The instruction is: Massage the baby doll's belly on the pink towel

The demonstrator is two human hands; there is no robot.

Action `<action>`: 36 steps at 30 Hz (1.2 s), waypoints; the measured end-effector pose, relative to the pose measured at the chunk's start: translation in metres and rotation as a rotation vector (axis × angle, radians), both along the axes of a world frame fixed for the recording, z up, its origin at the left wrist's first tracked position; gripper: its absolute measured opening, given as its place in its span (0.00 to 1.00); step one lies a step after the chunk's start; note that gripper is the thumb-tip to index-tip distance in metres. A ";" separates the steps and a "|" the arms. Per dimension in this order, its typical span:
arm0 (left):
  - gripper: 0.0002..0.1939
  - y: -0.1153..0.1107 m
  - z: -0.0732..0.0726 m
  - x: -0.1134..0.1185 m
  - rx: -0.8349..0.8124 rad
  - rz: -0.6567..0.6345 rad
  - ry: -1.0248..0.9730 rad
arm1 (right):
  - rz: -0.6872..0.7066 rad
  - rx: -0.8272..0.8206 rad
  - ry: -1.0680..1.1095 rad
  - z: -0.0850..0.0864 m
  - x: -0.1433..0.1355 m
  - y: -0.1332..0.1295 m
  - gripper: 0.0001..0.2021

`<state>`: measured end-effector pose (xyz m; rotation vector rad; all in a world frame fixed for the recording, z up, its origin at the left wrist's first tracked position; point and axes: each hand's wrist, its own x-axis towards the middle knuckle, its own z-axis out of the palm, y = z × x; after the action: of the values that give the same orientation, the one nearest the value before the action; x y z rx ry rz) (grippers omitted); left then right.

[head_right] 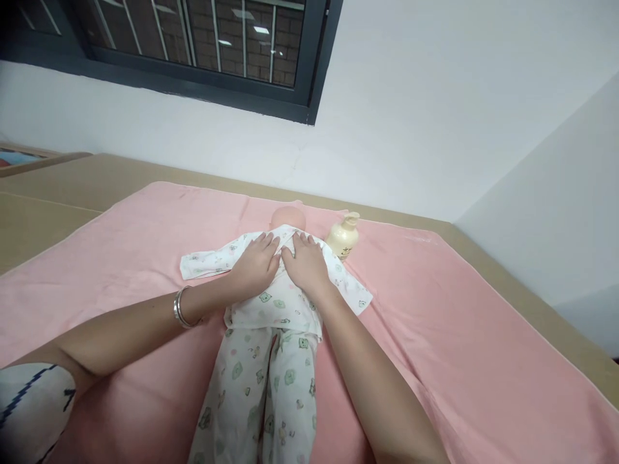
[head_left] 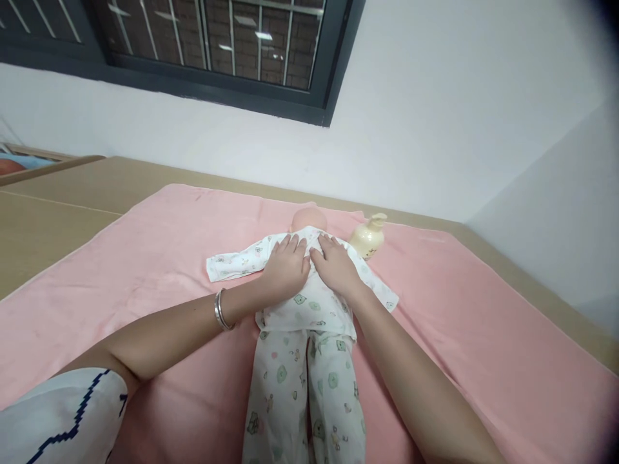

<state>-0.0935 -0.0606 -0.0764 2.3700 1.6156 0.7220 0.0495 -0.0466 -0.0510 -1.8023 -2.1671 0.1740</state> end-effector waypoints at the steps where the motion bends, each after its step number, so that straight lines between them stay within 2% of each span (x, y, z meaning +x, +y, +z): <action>1: 0.28 0.003 0.001 -0.001 -0.023 -0.009 -0.005 | -0.008 0.000 -0.022 0.000 -0.002 -0.002 0.28; 5: 0.31 0.022 0.006 -0.010 -0.117 -0.026 -0.021 | -0.031 -0.010 -0.144 0.010 -0.018 -0.024 0.27; 8: 0.30 0.027 0.005 -0.011 -0.093 0.005 0.002 | -0.018 -0.023 -0.166 0.017 -0.022 -0.034 0.26; 11: 0.29 0.015 0.002 -0.005 -0.018 0.053 0.057 | -0.038 -0.037 -0.098 0.015 -0.014 -0.026 0.25; 15: 0.29 -0.001 -0.002 -0.001 0.057 0.054 0.081 | -0.035 0.001 -0.034 0.003 -0.005 -0.010 0.27; 20: 0.28 0.013 0.000 -0.006 -0.014 0.009 -0.004 | 0.009 0.053 -0.112 0.000 -0.014 -0.018 0.27; 24: 0.28 0.023 -0.008 -0.008 0.008 0.034 -0.090 | 0.032 0.055 -0.097 0.003 -0.014 -0.021 0.26; 29: 0.27 0.019 -0.023 -0.007 0.098 0.066 -0.202 | 0.033 0.061 0.033 0.008 0.003 -0.008 0.25; 33: 0.27 0.018 -0.027 -0.008 0.126 0.098 -0.258 | -0.004 0.200 0.120 0.011 0.003 -0.010 0.25; 36: 0.27 0.018 -0.028 -0.008 0.136 0.118 -0.284 | 0.092 0.222 0.122 0.008 -0.003 -0.013 0.26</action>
<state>-0.1016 -0.0427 -0.1044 2.1488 1.6372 1.1677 0.0462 -0.0592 -0.0435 -1.5323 -2.0942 0.0593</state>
